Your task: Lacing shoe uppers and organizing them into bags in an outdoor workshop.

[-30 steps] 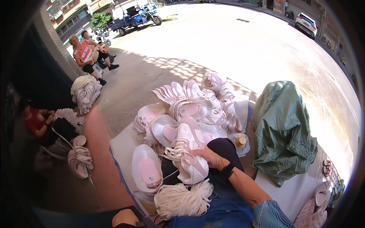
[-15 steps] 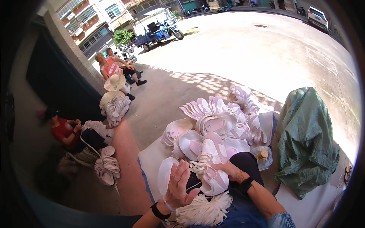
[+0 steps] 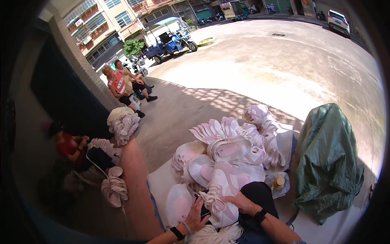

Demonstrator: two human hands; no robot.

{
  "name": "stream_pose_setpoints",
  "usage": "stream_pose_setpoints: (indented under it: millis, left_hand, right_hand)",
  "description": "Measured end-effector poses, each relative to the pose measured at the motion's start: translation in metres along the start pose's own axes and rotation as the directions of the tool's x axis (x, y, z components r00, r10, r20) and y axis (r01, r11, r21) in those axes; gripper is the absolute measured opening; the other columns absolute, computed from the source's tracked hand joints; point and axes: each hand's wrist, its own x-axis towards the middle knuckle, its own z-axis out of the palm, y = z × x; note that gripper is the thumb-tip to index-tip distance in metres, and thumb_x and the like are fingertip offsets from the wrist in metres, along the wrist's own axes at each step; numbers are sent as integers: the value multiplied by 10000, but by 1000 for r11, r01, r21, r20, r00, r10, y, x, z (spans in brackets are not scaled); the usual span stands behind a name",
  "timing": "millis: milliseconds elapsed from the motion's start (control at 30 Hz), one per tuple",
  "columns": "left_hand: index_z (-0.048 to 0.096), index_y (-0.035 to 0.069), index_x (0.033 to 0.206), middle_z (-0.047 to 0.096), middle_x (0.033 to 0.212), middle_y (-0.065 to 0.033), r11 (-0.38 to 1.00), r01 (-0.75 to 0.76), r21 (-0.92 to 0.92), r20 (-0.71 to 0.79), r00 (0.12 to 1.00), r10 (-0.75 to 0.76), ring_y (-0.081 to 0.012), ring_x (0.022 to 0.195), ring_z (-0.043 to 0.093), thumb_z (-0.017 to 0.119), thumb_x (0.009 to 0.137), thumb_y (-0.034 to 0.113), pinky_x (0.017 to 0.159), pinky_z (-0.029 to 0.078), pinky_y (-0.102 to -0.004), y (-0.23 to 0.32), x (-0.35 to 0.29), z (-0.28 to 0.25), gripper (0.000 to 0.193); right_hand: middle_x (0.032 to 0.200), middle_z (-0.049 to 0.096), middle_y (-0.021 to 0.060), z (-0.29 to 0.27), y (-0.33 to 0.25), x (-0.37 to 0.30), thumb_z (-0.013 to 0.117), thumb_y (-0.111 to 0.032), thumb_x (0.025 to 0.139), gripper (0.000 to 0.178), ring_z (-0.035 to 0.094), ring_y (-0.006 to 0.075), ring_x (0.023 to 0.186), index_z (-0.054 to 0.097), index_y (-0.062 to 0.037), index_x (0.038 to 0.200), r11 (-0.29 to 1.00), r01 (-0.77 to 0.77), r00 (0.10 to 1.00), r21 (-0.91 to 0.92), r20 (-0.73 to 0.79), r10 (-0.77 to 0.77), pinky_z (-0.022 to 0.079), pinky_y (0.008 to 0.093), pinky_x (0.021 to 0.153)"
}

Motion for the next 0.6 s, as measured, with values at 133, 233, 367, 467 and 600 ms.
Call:
stream_pose_setpoints:
  millis: [133,233,367,467,600]
  left_hand:
    - [238,-54,1393,320,1419,-258,998,-45,54,26,999,43,-433,1332,292,639,795,159,1108,170,-558,3,7,1,751]
    - [258,-50,1389,339,1404,-254,999,-43,25,2,999,43,-417,1338,290,631,787,167,1112,168,-546,-2,5,4,740]
    - [275,-51,1382,358,1395,-245,999,-34,14,-21,999,35,-408,1338,293,623,793,182,1110,177,-540,0,7,3,722]
    - [277,-52,1380,368,1385,-244,999,-44,29,8,999,44,-405,1332,302,614,799,192,1111,178,-535,-3,9,4,714]
    - [288,-55,1374,377,1377,-243,999,-28,25,-20,999,28,-405,1331,300,609,793,186,1111,175,-533,-7,6,6,706]
  right_hand:
    - [1210,578,72,1,-1,-3,689,-117,821,554,569,189,1079,453,-19,1314,1000,-7,999,6,-34,7,461,329,935]
    - [1202,584,73,2,-1,-1,688,-119,823,541,576,188,1069,464,-16,1305,1000,6,999,9,-42,-6,464,327,930]
    - [1196,591,74,2,-1,0,689,-124,823,531,584,186,1058,473,-18,1296,1000,-6,999,27,-48,7,469,327,923]
    - [1195,591,74,-6,5,3,691,-126,821,533,589,188,1054,472,-20,1294,998,-42,997,56,-63,45,475,329,917]
    - [1182,597,76,-2,4,3,693,-124,817,524,596,188,1042,478,-21,1284,998,-36,997,45,-73,39,482,332,910]
